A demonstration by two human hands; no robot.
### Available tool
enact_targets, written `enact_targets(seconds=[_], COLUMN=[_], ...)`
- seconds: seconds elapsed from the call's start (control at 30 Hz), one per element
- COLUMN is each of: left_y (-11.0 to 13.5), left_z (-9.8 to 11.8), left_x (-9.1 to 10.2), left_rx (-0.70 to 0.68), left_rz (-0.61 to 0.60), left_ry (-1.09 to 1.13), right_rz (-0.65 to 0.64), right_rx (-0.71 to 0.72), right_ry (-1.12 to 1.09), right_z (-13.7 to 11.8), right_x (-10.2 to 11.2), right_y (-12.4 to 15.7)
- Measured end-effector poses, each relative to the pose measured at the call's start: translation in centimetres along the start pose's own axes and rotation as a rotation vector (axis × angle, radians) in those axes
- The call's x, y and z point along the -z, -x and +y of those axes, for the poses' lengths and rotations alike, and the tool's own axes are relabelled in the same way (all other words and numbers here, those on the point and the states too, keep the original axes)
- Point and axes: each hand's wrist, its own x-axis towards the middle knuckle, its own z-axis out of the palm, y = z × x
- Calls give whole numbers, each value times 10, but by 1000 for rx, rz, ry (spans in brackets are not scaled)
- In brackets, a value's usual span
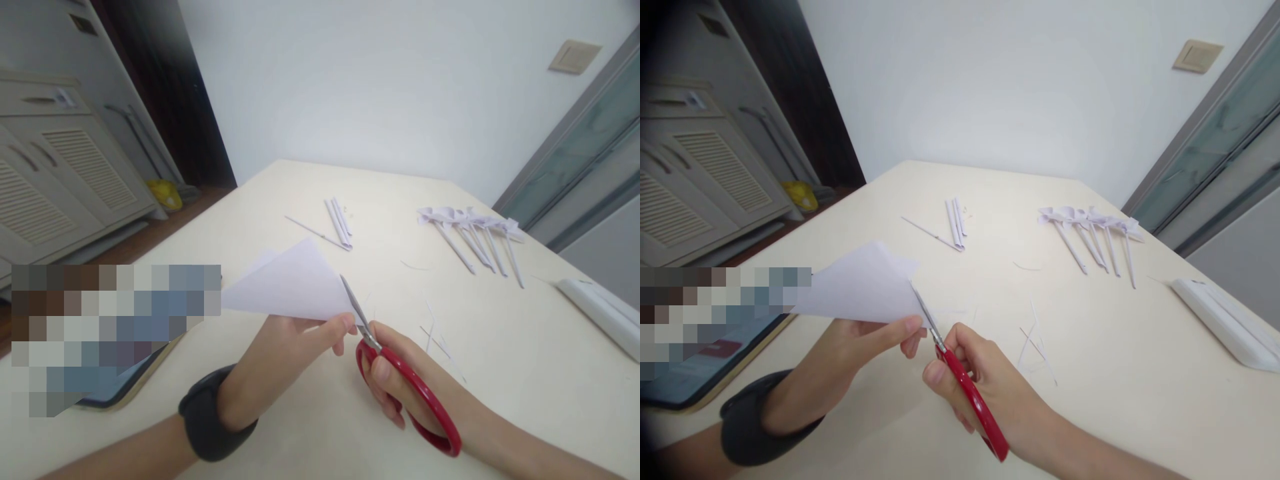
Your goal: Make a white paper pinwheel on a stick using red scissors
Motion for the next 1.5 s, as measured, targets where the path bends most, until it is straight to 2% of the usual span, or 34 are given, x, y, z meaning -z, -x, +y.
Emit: enact_targets(seconds=[0.13, 0.3, 0.43, 0.63, 1.1, 1.5], left_y=[1, 0, 1, 2, 1, 3], left_z=[0, -2, -3, -4, -7, -9], left_x=[1, 1, 1, -1, -1, 0], left_rx=[-65, -52, -37, -19, -17, -26], left_rz=[73, 192, 194, 132, 146, 148], left_ry=[62, 45, 16, -20, -10, -2], right_rz=[5, -2, -21, -14, -9, 2], right_rx=[-4, -2, -7, -41, -1, -24], right_ry=[22, -3, -31, -23, -28, -32], right_z=[-1, -3, -5, -8, -1, 2], right_x=[0, -1, 0, 2, 0, -1], right_y=[2, 1, 1, 3, 3, 3])
